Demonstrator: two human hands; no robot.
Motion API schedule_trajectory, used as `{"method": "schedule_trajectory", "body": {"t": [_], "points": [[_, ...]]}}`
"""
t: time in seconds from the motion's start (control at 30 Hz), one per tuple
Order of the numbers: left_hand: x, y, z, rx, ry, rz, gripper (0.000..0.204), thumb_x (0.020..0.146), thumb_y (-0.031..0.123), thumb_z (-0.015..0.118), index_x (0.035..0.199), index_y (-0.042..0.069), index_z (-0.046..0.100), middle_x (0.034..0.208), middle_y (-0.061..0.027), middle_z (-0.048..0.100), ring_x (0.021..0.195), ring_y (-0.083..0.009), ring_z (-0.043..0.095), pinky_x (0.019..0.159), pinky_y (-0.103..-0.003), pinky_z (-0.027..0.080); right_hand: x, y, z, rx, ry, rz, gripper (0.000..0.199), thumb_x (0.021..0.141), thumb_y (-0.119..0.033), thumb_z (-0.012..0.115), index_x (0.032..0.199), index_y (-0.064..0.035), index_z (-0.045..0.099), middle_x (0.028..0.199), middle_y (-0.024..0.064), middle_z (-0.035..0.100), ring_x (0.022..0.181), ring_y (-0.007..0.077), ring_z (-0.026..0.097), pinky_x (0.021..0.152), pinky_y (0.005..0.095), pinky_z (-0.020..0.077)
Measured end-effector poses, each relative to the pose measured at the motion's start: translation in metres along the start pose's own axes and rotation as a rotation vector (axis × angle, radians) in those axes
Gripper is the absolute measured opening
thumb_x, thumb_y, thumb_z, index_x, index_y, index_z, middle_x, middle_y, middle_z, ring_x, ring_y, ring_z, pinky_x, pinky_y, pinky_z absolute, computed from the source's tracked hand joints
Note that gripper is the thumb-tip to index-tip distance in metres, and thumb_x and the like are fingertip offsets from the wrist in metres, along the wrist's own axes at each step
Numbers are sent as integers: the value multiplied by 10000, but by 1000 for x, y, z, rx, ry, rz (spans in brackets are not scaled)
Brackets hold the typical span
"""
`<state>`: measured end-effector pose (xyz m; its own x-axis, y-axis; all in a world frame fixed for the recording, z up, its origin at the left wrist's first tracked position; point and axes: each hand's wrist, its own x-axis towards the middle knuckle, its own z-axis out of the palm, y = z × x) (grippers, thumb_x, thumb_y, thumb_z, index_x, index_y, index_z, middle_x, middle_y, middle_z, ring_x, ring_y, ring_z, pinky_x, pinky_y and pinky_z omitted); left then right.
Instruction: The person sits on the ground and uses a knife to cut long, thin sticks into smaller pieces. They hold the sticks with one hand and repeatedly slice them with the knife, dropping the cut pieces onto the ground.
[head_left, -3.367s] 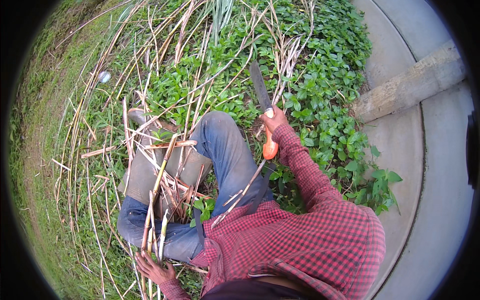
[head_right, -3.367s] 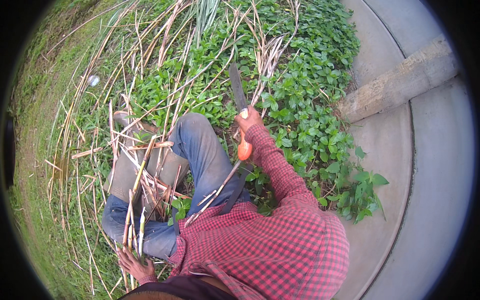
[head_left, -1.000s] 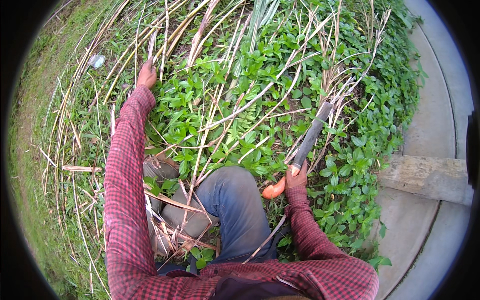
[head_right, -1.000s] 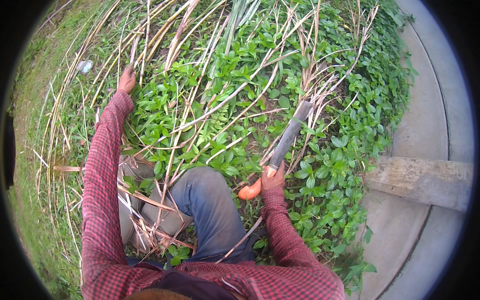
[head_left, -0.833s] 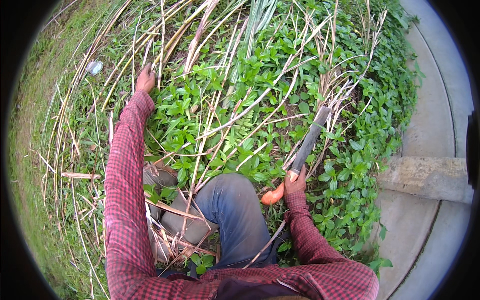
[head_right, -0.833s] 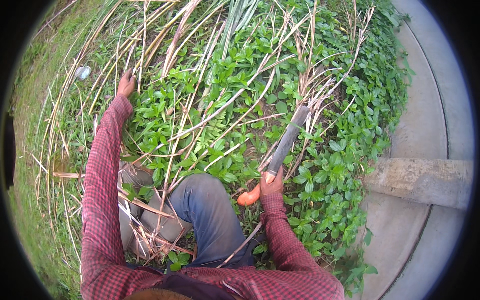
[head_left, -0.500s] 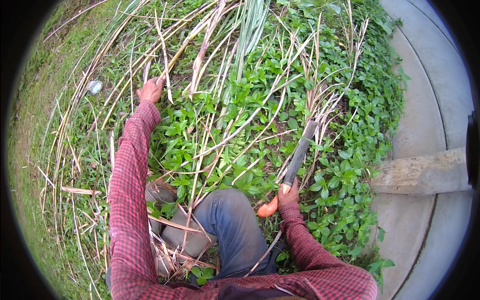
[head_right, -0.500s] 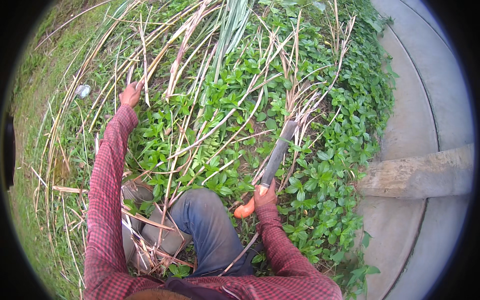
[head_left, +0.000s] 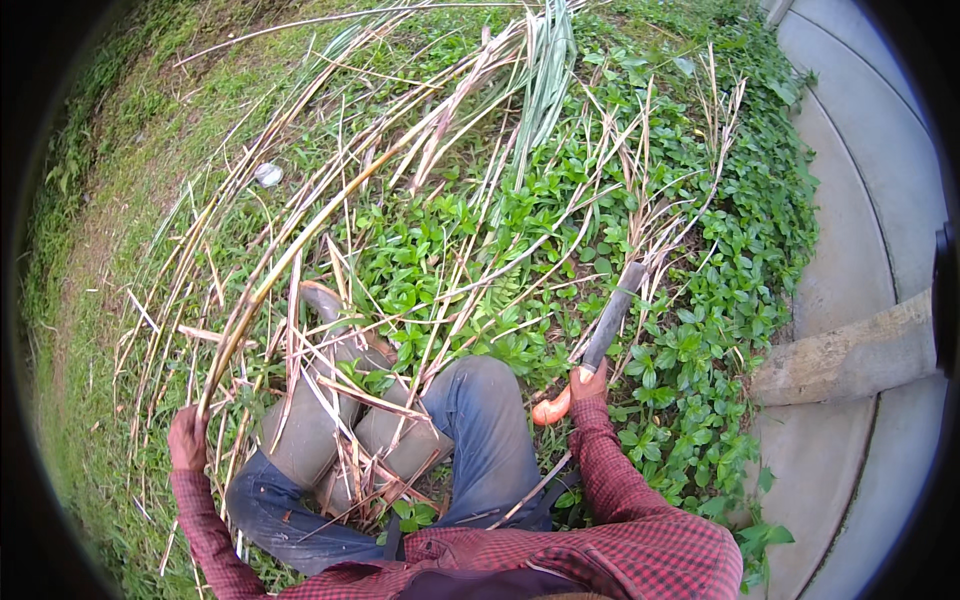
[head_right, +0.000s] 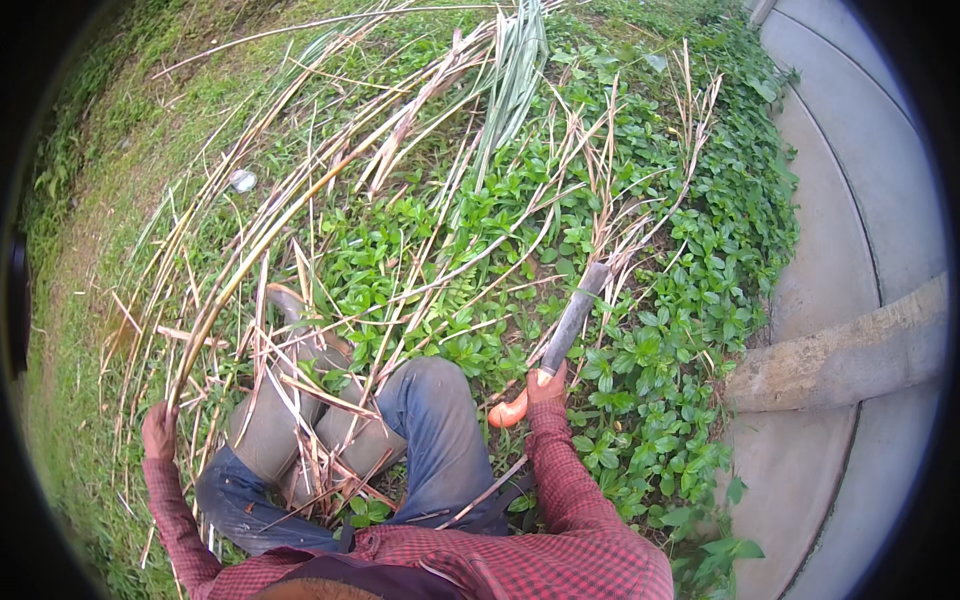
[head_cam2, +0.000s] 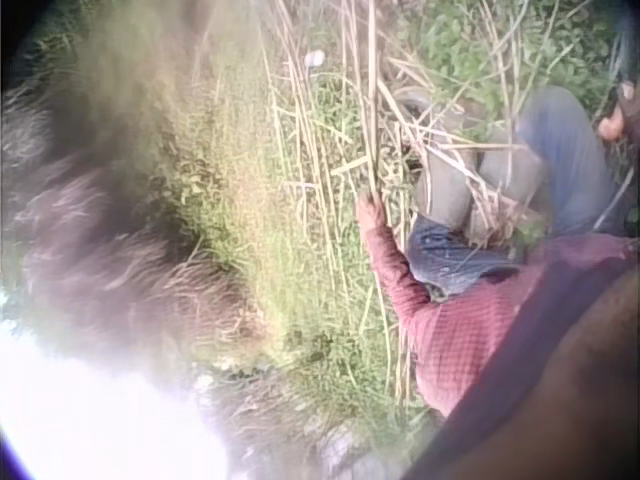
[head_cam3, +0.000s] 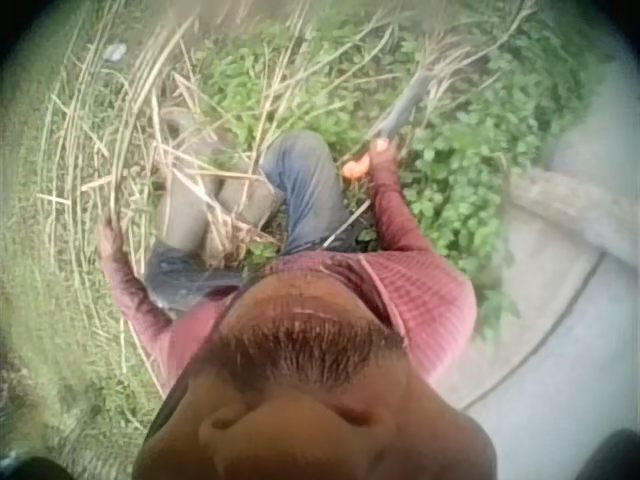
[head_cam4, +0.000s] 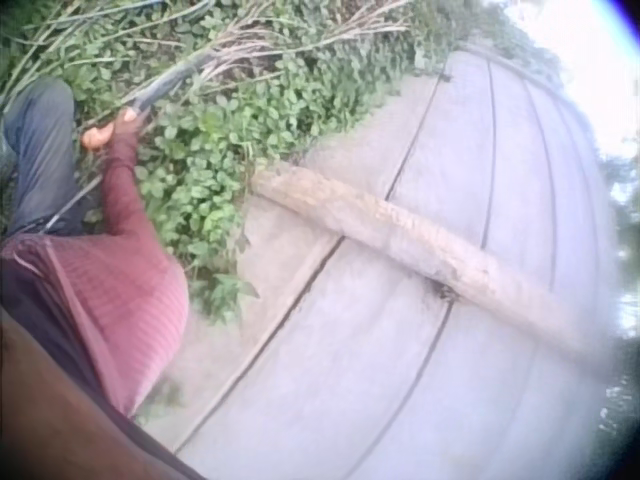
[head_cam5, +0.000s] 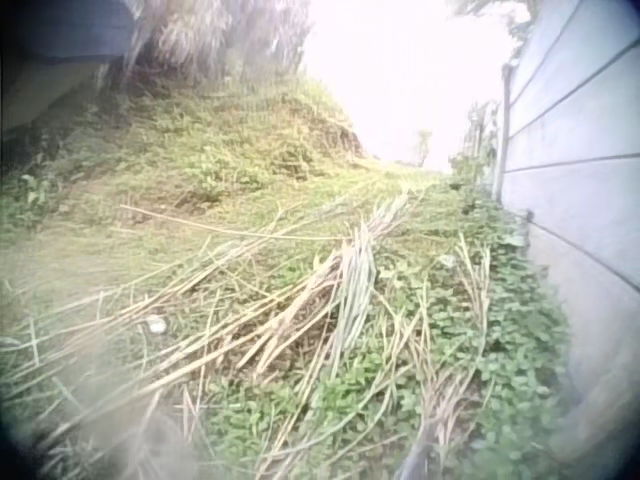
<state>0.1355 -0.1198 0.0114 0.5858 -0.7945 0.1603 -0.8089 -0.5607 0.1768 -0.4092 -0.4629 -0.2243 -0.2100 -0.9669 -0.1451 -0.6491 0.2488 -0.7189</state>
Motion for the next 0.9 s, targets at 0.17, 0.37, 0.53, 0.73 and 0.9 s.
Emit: {"method": "schedule_trajectory", "body": {"t": [0.17, 0.37, 0.53, 0.73, 0.9], "points": [[-227, -125, -114, 854, -74, -401, 300, 835, 262, 533, 996, 10, 550, 1014, -146, 559, 991, -329, 481, 881, -424, 363, -1, 12, -10, 235, 83, -9, 754, 655, -188, 696, 1264, 57, 325, 1188, 227, 468, 1068, 308, 484, 926, 343, 368], [-466, -229, -140, 668, -359, -1006, 373, 898, 272, 433, 1207, 70, 487, 1097, -140, 569, 1008, -301, 533, 866, -404, 421, 9, 10, 1, 258, -33, -19, 702, 664, -171, 678, 1243, 43, 343, 1066, 202, 540, 947, 275, 547, 850, 336, 416], [-347, -130, -13, 403, -295, -888, 403, 869, 266, 468, 1224, 75, 462, 1113, -143, 555, 1024, -302, 522, 877, -405, 413, 13, 4, -5, 159, -78, 48, 655, 652, -180, 655, 1192, 28, 349, 1001, 209, 559, 905, 290, 559, 827, 348, 429], [-204, -37, 63, 234, -171, -628, 453, 835, 258, 510, 1244, 80, 431, 1132, -146, 539, 1042, -303, 508, 890, -405, 404, 13, 5, -9, 175, -152, 47, 653, 628, -209, 698, 1153, 39, 399, 1054, 204, 546, 955, 305, 547, 854, 345, 417], [-177, -27, 79, 199, -170, -583, 504, 807, 251, 544, 1261, 84, 405, 1148, -149, 525, 1058, -304, 497, 900, -405, 396, 4, -4, -20, 160, -197, 94, 662, 629, -223, 696, 1161, 35, 399, 1062, 210, 546, 967, 298, 547, 865, 342, 409]]}}
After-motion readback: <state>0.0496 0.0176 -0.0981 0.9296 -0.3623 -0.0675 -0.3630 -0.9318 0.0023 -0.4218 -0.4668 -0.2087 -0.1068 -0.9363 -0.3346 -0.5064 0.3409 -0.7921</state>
